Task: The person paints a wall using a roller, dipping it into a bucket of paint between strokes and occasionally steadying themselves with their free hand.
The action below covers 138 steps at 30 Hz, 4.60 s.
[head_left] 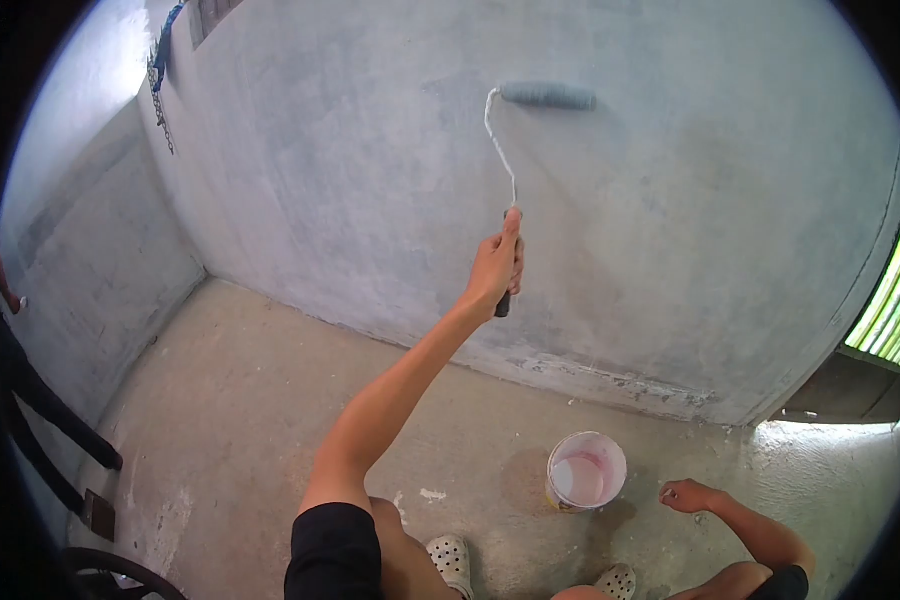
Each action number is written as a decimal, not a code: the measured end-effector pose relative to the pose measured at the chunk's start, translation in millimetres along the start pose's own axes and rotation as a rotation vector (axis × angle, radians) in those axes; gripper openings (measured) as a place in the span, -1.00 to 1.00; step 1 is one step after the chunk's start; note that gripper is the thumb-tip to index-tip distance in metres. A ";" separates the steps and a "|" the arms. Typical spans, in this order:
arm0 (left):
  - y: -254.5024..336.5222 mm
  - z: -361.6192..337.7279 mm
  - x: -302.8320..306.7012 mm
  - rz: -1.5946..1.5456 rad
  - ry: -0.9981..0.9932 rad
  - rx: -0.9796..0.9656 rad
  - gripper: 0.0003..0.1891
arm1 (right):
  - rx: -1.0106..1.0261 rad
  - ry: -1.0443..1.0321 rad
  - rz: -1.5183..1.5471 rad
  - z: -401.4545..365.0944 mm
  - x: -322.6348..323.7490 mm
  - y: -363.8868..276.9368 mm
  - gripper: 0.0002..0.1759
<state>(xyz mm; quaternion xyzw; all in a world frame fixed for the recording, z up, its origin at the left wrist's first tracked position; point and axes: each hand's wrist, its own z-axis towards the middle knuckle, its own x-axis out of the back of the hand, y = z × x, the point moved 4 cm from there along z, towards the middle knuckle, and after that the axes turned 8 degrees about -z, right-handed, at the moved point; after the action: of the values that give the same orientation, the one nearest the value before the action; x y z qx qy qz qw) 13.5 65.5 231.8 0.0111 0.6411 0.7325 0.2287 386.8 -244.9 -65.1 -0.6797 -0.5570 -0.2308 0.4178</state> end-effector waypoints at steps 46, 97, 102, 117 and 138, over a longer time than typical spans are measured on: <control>-255.3 -147.0 167.5 0.317 0.170 0.754 -0.33 | -0.048 -0.070 -0.055 -0.3 -24.1 10.6 -0.61; -217.5 -149.2 68.8 -0.067 -0.029 0.968 -0.39 | 0.115 0.251 0.082 4.1 52.1 -60.5 -0.70; -179.7 -156.7 2.0 -0.125 -0.210 0.880 -0.41 | 0.173 0.187 0.332 -2.8 82.3 -136.0 -0.62; -123.1 -184.7 -96.2 0.069 -0.862 0.485 -0.84 | 0.235 0.038 1.100 -25.5 93.1 -238.3 -0.51; 20.8 -39.0 -102.2 0.964 -1.195 -0.088 -0.31 | 0.355 0.959 0.930 -58.9 311.8 -243.4 -0.68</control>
<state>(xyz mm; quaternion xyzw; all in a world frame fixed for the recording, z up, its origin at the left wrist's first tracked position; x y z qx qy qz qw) 86.2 -8.1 272.8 0.6742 0.3030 0.6457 0.1918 249.7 -110.1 285.6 -0.5920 0.0093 -0.2080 0.7786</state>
